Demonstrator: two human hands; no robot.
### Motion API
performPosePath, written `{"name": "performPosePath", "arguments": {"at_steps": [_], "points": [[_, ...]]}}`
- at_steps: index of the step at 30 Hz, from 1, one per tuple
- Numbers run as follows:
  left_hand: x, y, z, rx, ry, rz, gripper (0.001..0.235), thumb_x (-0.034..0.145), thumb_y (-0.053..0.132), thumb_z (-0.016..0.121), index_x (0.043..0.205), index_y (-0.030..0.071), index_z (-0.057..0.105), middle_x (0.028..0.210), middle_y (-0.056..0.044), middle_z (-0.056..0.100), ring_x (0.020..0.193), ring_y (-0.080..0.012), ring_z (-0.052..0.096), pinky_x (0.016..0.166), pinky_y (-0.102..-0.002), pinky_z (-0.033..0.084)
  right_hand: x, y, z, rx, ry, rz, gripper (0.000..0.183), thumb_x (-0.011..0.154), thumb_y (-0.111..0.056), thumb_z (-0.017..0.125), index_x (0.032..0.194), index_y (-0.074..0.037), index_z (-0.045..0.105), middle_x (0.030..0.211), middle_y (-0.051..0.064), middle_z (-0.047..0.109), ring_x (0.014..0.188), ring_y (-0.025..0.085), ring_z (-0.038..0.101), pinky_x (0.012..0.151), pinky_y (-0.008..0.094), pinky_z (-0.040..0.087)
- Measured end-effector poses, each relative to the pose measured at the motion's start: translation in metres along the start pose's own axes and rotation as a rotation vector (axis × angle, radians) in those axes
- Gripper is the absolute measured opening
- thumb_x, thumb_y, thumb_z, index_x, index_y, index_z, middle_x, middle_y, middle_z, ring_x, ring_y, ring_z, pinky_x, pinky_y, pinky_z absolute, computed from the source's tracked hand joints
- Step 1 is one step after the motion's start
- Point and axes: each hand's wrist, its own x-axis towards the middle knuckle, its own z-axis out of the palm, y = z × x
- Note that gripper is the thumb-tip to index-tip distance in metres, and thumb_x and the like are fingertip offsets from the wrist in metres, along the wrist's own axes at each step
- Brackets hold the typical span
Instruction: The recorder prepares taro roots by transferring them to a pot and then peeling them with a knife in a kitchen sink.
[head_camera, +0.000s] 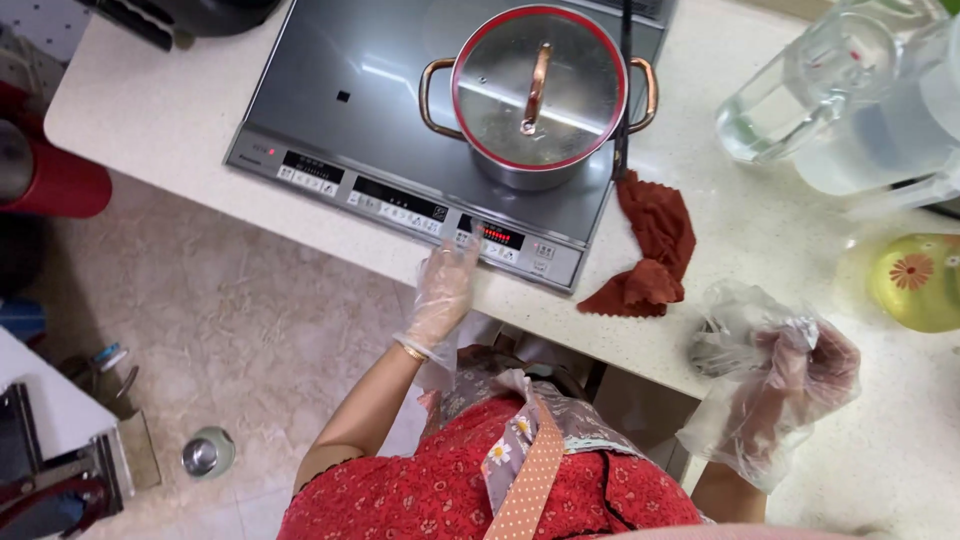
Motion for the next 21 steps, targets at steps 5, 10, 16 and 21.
{"name": "performPosePath", "arguments": {"at_steps": [5,10,16,21], "points": [[-0.002,-0.003,0.008,-0.030,-0.080,-0.013,0.063,0.096,0.000,0.053,0.156,0.014,0.044,0.124,-0.028,0.057,0.112,-0.0404,0.059,0.096,-0.052,0.048,0.000,0.025,-0.006,-0.003,-0.020,0.000,0.025,0.110,-0.010,0.080,0.118,0.002,0.060,0.102,0.013,0.068,0.083,0.019,0.068,0.078,0.027,0.056],[-0.002,-0.019,0.028,-0.089,-0.006,0.044,0.076,0.081,-0.003,0.057,0.153,0.016,0.048,0.122,-0.030,0.056,0.112,-0.0436,0.058,0.097,-0.052,0.047,0.001,0.023,-0.002,-0.025,-0.019,0.016,0.026,0.110,-0.011,0.081,0.119,0.001,0.061,0.103,0.012,0.069,0.083,0.018,0.068,0.076,0.026,0.055],[0.001,-0.027,0.033,-0.138,-0.080,-0.030,0.075,0.078,0.002,0.061,0.149,0.025,0.052,0.134,-0.032,0.052,0.119,-0.0461,0.054,0.102,-0.055,0.046,-0.002,0.012,0.002,-0.062,0.013,0.052,0.026,0.110,-0.011,0.082,0.120,0.000,0.061,0.104,0.011,0.068,0.084,0.016,0.067,0.077,0.025,0.054],[0.002,-0.028,0.037,-0.134,-0.073,-0.008,0.082,0.074,0.001,0.060,0.151,0.024,0.047,0.135,-0.033,0.051,0.120,-0.0487,0.053,0.102,-0.055,0.044,0.000,0.017,0.003,-0.059,0.001,0.054,0.026,0.109,-0.013,0.084,0.117,-0.001,0.062,0.101,0.010,0.068,0.084,0.015,0.065,0.080,0.024,0.053]]}}
